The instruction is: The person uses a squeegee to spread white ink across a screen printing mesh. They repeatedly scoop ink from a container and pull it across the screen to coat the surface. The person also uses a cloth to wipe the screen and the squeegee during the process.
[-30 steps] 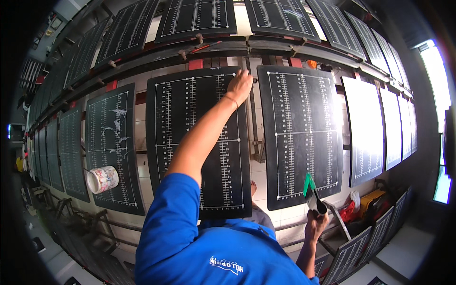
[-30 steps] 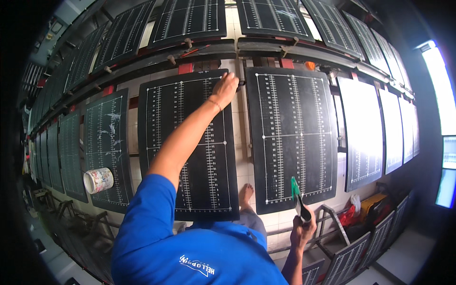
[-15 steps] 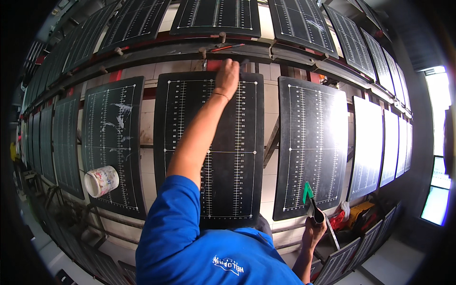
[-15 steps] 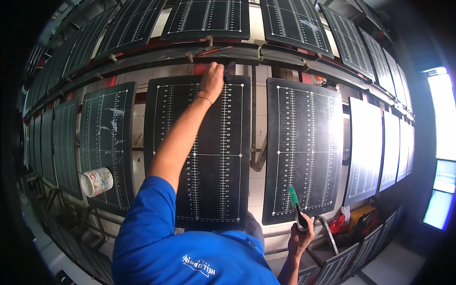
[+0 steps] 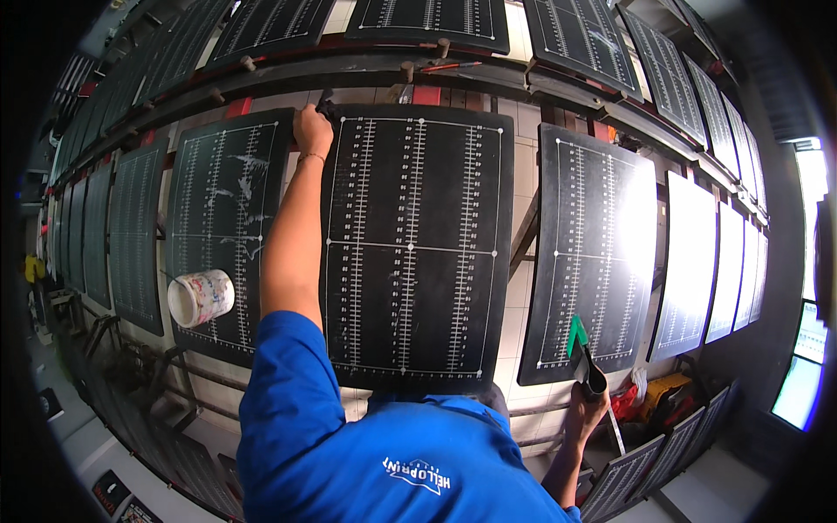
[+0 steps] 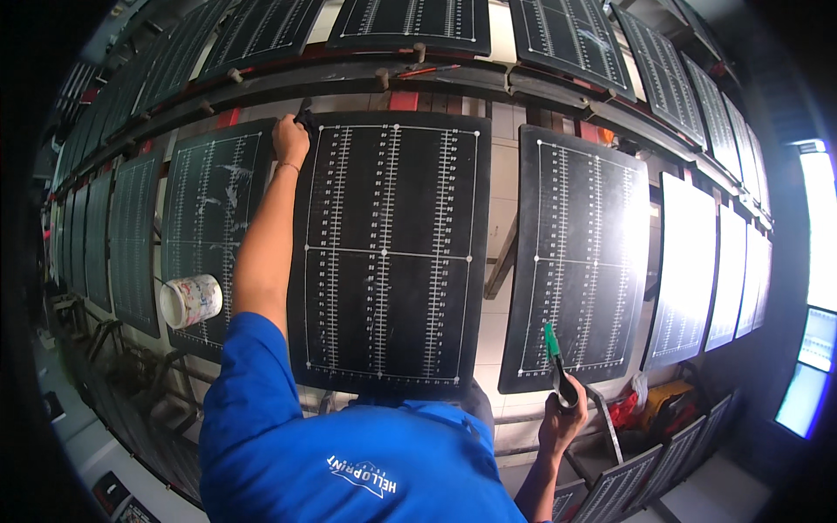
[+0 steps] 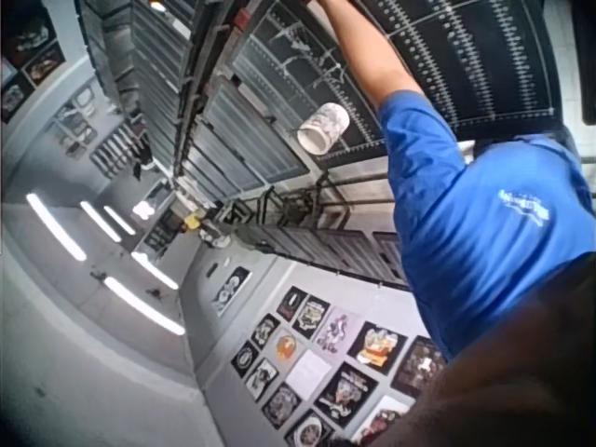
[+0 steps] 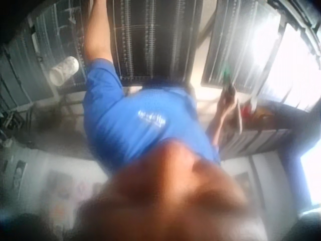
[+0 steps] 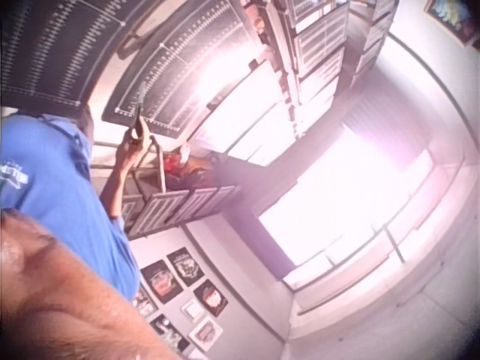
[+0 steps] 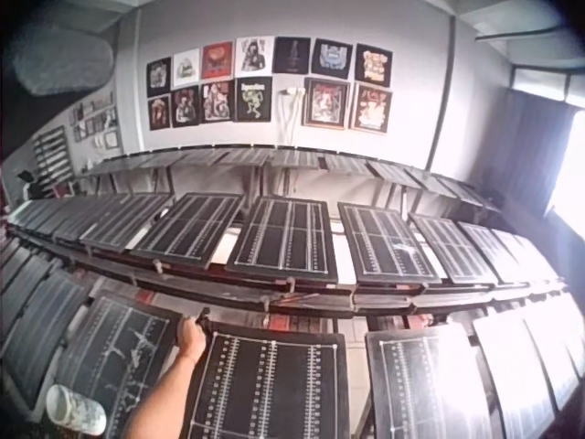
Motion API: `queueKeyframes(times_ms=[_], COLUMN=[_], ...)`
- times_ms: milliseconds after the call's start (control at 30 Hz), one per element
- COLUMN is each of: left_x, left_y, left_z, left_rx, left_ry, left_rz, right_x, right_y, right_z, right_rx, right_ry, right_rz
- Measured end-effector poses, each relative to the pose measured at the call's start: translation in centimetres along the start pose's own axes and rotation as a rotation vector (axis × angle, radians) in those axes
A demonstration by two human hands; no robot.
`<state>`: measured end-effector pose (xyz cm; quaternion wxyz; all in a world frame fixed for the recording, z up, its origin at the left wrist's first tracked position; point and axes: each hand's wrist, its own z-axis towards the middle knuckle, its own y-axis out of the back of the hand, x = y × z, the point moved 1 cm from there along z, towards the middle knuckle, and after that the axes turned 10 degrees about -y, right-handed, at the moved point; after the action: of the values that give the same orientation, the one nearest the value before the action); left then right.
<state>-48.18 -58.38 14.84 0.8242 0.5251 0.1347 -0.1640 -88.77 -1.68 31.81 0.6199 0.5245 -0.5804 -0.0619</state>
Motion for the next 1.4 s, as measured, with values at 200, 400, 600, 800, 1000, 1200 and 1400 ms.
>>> queueKeyframes(times_ms=[200,400,600,800,1000,1200,1400], left_x=[3.7,5.7,8.5,7.5,11.9,12.5,17.2], left_y=[2.8,7.5,14.5,23.2,30.2,35.7,39.7], left_z=[-4.1,-13.6,-26.5,-40.0,-54.1,-60.8,-64.1], left_rx=[0.27,0.399,0.46,0.45,0.676,0.469,0.274], left_ry=[0.25,0.212,0.33,0.309,0.489,0.673,0.802], left_rz=[-0.079,-0.245,-0.319,-0.287,-0.379,-0.541,-0.649], right_x=[-3.0,-3.1,-4.4,-1.6,5.8,14.9,17.8], right_y=[0.8,0.9,-0.2,-2.9,-9.4,-19.5,-27.8], right_z=[-2.1,-4.6,-7.6,-10.8,-9.0,-5.9,-4.6], right_rx=[0.001,0.058,0.13,0.263,0.3,0.179,0.117], right_ry=[-0.02,-0.016,0.042,0.167,0.67,1.099,1.152], right_rz=[0.016,0.181,0.316,0.286,0.057,-0.195,-0.462])
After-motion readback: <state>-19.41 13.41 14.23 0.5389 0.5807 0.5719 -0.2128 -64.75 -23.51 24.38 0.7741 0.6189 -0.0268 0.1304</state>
